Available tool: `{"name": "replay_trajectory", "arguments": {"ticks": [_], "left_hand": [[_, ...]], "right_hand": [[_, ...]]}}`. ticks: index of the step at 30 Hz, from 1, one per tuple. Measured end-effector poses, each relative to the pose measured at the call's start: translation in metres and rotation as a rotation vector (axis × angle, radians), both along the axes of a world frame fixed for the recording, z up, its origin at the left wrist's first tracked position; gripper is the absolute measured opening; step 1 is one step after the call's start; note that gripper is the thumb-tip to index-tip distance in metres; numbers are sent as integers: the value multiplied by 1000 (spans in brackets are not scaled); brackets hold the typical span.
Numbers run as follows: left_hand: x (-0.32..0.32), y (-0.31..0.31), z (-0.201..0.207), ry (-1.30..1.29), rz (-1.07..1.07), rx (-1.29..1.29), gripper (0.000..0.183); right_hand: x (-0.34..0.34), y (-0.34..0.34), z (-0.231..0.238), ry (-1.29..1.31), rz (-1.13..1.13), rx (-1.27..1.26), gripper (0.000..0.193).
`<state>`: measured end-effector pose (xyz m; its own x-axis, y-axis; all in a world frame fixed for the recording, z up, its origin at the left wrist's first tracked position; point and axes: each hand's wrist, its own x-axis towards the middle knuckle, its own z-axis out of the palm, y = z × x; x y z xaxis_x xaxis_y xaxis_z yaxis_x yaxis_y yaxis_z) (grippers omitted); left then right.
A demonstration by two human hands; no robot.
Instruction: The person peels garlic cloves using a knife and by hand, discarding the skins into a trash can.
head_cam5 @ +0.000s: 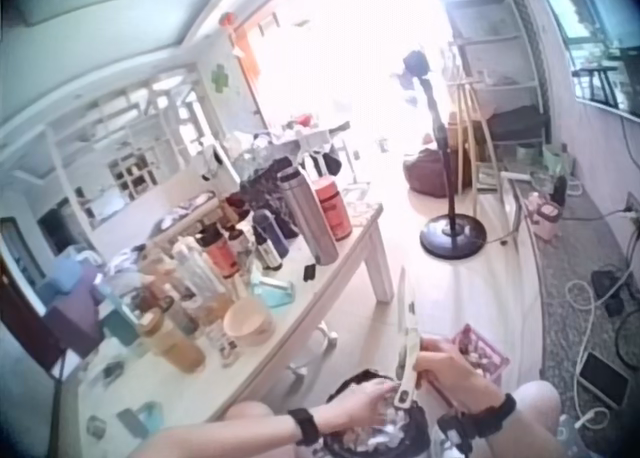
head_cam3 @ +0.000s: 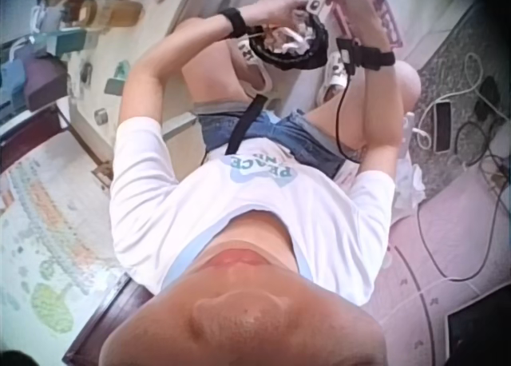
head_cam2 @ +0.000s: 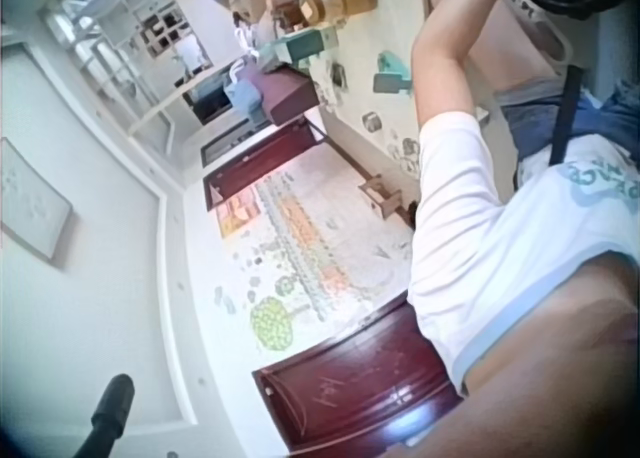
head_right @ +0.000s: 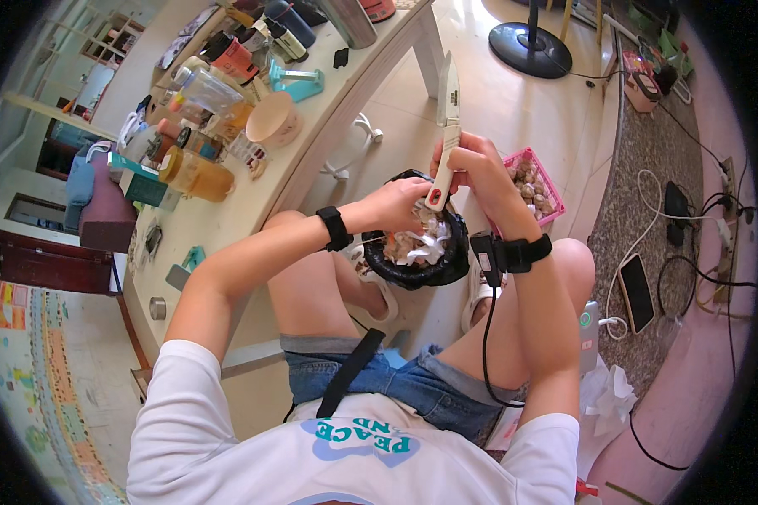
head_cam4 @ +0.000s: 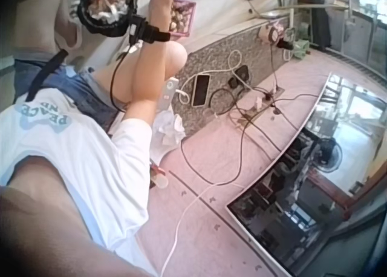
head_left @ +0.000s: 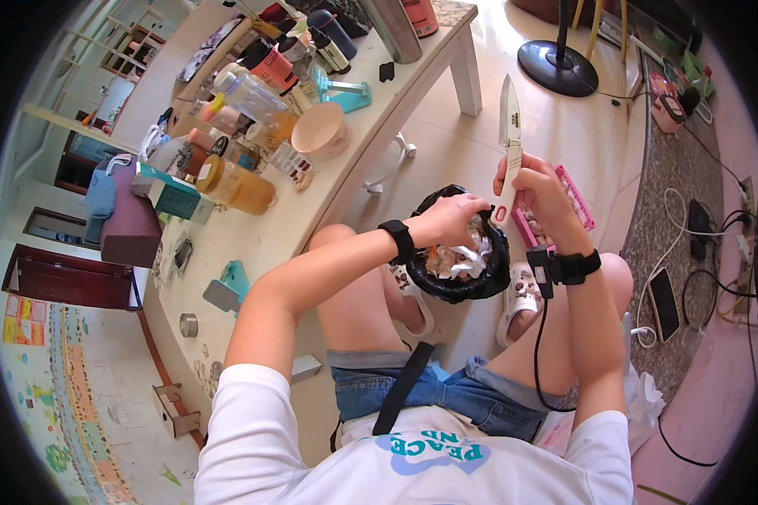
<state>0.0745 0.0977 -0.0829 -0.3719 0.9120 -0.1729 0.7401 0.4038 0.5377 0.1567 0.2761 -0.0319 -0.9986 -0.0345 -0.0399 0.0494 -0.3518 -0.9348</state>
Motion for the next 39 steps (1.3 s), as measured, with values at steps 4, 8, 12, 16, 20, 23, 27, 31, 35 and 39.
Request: {"name": "replay_trajectory", "arguments": {"ticks": [4,8,12,16,20,23,27,31,35,39], "left_hand": [[1,-5,8,4,35,51,39],[-7,-28,42,78,139,147,14],[-34,-90,84,57,503,62,15],[-72,-153,94,460,668,-167,17],[-90,-182,85,629,704,-234,17],[-95,-190,78,706,685,-280,15],[-97,-189,68,712,697,-221,20],[-96,-189,73,740,696,-286,15],[-98,-189,71,729,696,-296,15],[-94,-194,73,731,692,-249,17]], "right_hand": [[2,-2,5,-6,8,7,20],[6,-1,5,-9,-39,11,18],[6,-3,4,15,-45,2,17],[4,-5,4,30,-26,0,17],[4,-7,2,-6,7,1,20],[4,-8,3,-15,14,8,21],[3,-7,1,-29,7,7,20],[5,-8,2,-15,-9,19,20],[5,-6,2,-24,20,20,20],[4,-10,0,-19,13,34,18]]}}
